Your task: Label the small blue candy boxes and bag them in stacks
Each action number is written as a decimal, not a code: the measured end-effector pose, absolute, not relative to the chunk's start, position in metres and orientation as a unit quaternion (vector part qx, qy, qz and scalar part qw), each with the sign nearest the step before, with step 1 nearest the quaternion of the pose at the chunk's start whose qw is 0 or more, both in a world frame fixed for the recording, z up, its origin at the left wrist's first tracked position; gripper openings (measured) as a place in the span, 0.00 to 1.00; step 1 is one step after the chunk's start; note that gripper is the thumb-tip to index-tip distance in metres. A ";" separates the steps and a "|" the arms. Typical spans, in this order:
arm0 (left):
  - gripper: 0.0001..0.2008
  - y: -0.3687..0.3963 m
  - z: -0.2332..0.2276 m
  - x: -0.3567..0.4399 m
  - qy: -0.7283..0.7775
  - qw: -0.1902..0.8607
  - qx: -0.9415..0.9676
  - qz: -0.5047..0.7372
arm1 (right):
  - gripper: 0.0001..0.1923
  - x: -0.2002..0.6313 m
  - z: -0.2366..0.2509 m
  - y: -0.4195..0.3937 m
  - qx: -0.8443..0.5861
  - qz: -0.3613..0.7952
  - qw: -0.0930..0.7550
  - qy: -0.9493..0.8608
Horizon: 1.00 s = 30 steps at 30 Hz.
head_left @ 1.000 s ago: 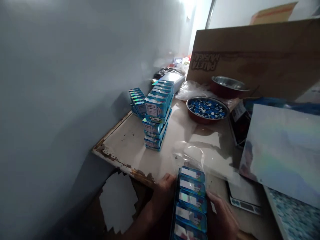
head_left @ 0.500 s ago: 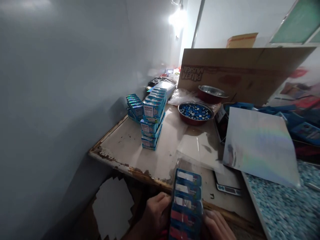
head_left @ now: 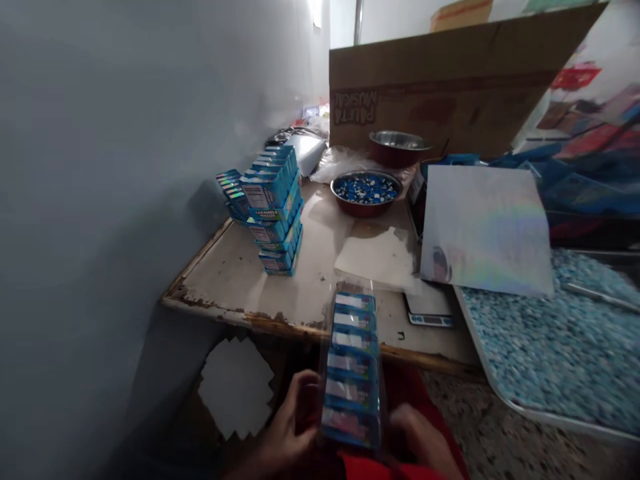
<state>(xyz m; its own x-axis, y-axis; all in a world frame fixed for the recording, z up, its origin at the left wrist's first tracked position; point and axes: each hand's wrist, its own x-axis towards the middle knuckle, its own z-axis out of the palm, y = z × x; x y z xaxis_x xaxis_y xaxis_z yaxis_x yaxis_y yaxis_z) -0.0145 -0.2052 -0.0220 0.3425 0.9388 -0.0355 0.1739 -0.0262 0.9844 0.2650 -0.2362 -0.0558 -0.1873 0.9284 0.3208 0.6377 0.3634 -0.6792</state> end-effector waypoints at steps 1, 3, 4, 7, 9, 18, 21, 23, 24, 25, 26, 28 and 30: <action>0.30 -0.205 -0.022 -0.010 0.438 0.577 0.587 0.360 | 0.13 0.265 -0.055 -0.235 -0.533 0.236 0.350 -0.734; 0.41 -0.205 -0.023 -0.001 0.418 0.636 0.533 0.369 | 0.35 0.265 -0.052 -0.233 -0.528 0.275 0.347 -0.725; 0.43 -0.205 -0.023 0.003 0.415 0.651 0.514 0.374 | 0.41 0.264 -0.050 -0.232 -0.516 0.282 0.346 -0.731; 0.44 -0.205 -0.017 0.013 0.437 0.644 0.496 0.384 | 0.45 0.257 -0.048 -0.232 -0.481 0.273 0.346 -0.758; 0.39 -0.202 -0.011 0.016 0.461 0.604 0.536 0.367 | 0.43 0.249 -0.050 -0.233 -0.492 0.235 0.368 -0.754; 0.19 -0.190 -0.017 0.023 0.534 0.363 0.677 0.353 | 0.27 0.225 -0.058 -0.222 -0.562 0.067 0.385 -0.729; 0.19 -0.183 -0.015 0.027 0.547 0.363 0.665 0.355 | 0.24 0.221 -0.053 -0.215 -0.589 0.060 0.369 -0.717; 0.23 -0.175 -0.014 0.019 0.550 0.409 0.639 0.349 | 0.24 0.221 -0.045 -0.214 -0.607 0.080 0.363 -0.702; 0.28 -0.169 -0.013 0.011 0.545 0.448 0.619 0.347 | 0.27 0.223 -0.040 -0.214 -0.612 0.111 0.363 -0.694; 0.37 -0.162 -0.012 0.002 0.534 0.495 0.592 0.346 | 0.32 0.227 -0.034 -0.213 -0.611 0.159 0.365 -0.684; 0.49 -0.154 -0.011 -0.008 0.521 0.543 0.558 0.349 | 0.39 0.233 -0.030 -0.212 -0.602 0.217 0.375 -0.670; 0.67 -0.141 -0.005 -0.021 0.494 0.630 0.480 0.357 | 0.45 0.245 -0.024 -0.203 -0.562 0.318 0.423 -0.635; 0.65 -0.133 0.007 -0.018 0.477 0.699 0.404 0.347 | 0.39 0.253 -0.024 -0.184 -0.523 0.348 0.470 -0.620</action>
<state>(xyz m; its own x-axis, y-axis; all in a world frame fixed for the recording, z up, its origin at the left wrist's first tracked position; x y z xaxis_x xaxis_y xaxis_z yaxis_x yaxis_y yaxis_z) -0.0180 -0.1327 0.0071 0.3041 0.8705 -0.3870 -0.1000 0.4332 0.8957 0.2529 -0.1836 -0.0244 -0.0103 0.9757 0.2189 0.3218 0.2105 -0.9231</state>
